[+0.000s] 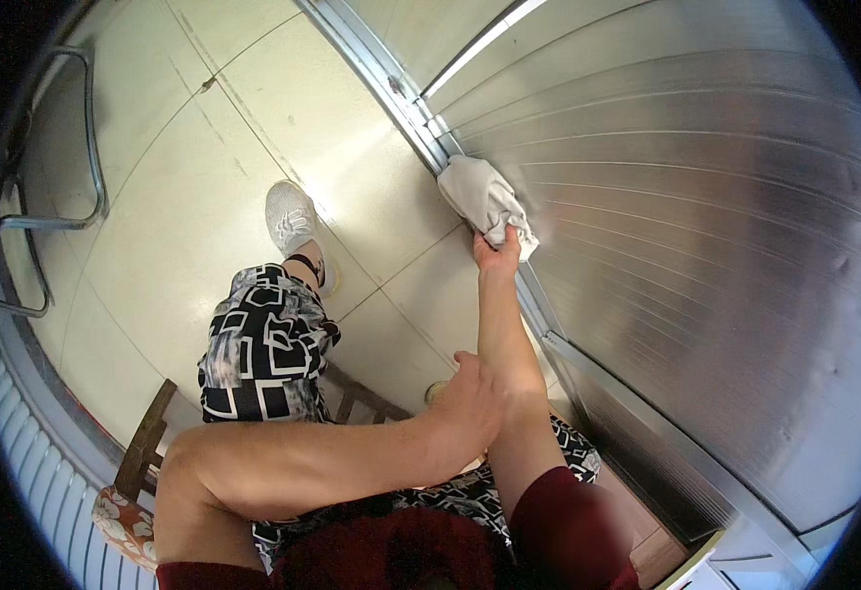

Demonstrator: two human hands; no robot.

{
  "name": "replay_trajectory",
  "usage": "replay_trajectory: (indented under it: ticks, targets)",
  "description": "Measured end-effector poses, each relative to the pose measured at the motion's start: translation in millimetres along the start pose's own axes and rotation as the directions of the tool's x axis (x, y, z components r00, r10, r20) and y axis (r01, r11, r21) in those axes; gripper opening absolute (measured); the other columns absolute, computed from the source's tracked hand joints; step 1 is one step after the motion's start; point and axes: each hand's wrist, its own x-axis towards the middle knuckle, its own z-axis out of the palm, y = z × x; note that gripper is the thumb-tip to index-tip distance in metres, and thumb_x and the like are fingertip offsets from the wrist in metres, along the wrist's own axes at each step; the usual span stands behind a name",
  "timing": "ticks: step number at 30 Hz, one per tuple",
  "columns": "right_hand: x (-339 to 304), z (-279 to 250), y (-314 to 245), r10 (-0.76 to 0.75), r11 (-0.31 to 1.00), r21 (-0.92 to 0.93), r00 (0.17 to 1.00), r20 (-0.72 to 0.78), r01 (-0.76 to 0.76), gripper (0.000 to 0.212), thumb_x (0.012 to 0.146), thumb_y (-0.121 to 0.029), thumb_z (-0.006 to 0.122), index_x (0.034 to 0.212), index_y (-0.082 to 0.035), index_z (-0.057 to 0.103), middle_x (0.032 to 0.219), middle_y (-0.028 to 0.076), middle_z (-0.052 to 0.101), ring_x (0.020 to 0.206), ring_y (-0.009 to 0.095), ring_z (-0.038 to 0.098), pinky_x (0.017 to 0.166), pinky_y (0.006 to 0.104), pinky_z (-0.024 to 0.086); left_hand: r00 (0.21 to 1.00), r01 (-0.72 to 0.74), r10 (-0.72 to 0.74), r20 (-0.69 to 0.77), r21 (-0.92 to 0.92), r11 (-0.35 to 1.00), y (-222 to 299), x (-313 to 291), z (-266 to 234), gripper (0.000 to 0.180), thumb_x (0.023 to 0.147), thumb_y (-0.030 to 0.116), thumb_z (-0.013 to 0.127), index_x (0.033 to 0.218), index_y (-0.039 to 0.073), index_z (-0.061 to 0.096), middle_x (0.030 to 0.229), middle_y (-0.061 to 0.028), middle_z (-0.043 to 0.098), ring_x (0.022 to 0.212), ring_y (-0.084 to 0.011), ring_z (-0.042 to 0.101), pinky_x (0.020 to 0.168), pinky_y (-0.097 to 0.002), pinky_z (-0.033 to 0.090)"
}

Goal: The person wipes the exterior surface of a sliding closet door with a white cloth. They systematically clean the frosted glass panels and the metal frame, moving from the lower sections to the upper sections and across the width of the door.

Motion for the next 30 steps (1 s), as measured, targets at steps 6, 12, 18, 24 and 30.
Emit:
replay_trajectory:
  ticks: [6, 12, 18, 24, 30]
  targets:
    - [-92, 44, -33, -0.047, 0.999, 0.024, 0.976, 0.212, 0.043, 0.042, 0.089, -0.026, 0.053, 0.126, -0.008, 0.044, 0.129, 0.012, 0.046, 0.116, 0.031, 0.045, 0.097, 0.0481, 0.038, 0.947, -0.134, 0.168, 0.275, -0.137, 0.981, -3, 10, 3, 0.036, 0.073, 0.018, 0.063, 0.105, 0.002, 0.063, 0.104, -0.0147, 0.059, 0.102, -0.0309, 0.051, 0.085, -0.0460, 0.036]
    - [-253, 112, -118, -0.196, 0.976, 0.208, 0.694, 0.693, 0.068, 0.046, 0.088, -0.024, 0.054, 0.125, -0.001, 0.041, 0.124, 0.019, 0.047, 0.114, 0.032, 0.047, 0.096, 0.0470, 0.041, 0.954, -0.115, 0.128, 0.270, -0.062, 0.991, -2, 10, 16, 0.035, 0.071, 0.021, 0.067, 0.102, 0.004, 0.065, 0.102, -0.0147, 0.059, 0.099, -0.0290, 0.052, 0.078, -0.0419, 0.038]
    - [-273, 136, -132, -0.325, 0.945, 0.289, 0.568, 0.756, 0.155, 0.043, 0.087, -0.021, 0.055, 0.121, 0.003, 0.044, 0.121, 0.020, 0.048, 0.115, 0.033, 0.045, 0.096, 0.0462, 0.043, 0.959, -0.215, 0.219, 0.181, -0.043, 0.976, 10, 5, 6, 0.035, 0.075, 0.020, 0.062, 0.106, 0.003, 0.063, 0.103, -0.0162, 0.059, 0.102, -0.0305, 0.052, 0.079, -0.0432, 0.039]
    - [-137, 99, -21, -0.208, 0.978, 0.083, 0.878, 0.430, 0.191, 0.037, 0.089, -0.017, 0.052, 0.124, -0.004, 0.044, 0.124, 0.015, 0.050, 0.113, 0.029, 0.050, 0.094, 0.0467, 0.043, 0.970, -0.186, 0.200, 0.138, -0.104, 0.977, 8, -4, -1, 0.033, 0.080, 0.020, 0.055, 0.107, 0.001, 0.062, 0.105, -0.0163, 0.058, 0.103, -0.0315, 0.051, 0.085, -0.0467, 0.037]
    - [2, 59, 49, -0.094, 0.978, -0.183, 0.994, 0.057, 0.103, 0.040, 0.084, -0.013, 0.061, 0.121, -0.008, 0.048, 0.119, 0.010, 0.053, 0.106, 0.030, 0.054, 0.089, 0.0483, 0.047, 0.985, -0.087, 0.085, 0.148, 0.005, 0.996, -4, -10, -6, 0.033, 0.081, 0.019, 0.054, 0.106, -0.001, 0.062, 0.105, -0.0159, 0.058, 0.102, -0.0314, 0.051, 0.087, -0.0475, 0.035]
